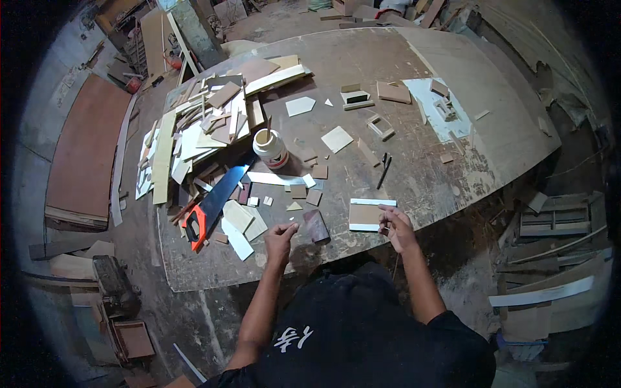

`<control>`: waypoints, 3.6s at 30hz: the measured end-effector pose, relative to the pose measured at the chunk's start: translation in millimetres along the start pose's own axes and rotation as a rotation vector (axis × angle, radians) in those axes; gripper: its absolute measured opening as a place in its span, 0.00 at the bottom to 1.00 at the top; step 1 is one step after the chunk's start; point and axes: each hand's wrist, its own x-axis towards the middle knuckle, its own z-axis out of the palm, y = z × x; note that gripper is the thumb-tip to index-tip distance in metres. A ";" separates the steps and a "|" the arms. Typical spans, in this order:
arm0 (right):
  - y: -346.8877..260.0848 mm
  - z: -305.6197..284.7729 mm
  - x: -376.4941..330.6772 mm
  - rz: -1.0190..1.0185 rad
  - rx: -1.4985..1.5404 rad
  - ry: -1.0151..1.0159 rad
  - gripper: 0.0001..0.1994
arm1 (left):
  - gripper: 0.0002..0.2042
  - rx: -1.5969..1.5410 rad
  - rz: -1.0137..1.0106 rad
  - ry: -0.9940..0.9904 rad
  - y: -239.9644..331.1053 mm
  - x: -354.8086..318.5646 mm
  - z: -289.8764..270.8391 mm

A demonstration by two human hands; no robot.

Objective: The person assembles small wooden pieces into a rectangular frame on a workbench. They pick up thin strips, align them with a larger base piece, and press them together to form a structure. The person handles the pieces by hand, occasionally adjusting their position to ensure proper alignment.

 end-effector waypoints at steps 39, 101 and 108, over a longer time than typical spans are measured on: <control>1.5 -62.5 -0.2 -0.045 -0.168 0.285 0.14 | 0.08 0.055 -0.049 -0.127 -17.1 24.3 67.6; -70.8 -134.3 150.2 -0.039 -0.852 -0.149 0.16 | 0.08 0.084 -0.153 0.303 -30.6 -50.8 155.9; -78.0 -125.7 149.9 -0.020 -0.813 -0.155 0.17 | 0.08 -0.050 -0.097 0.316 -23.1 -47.8 150.0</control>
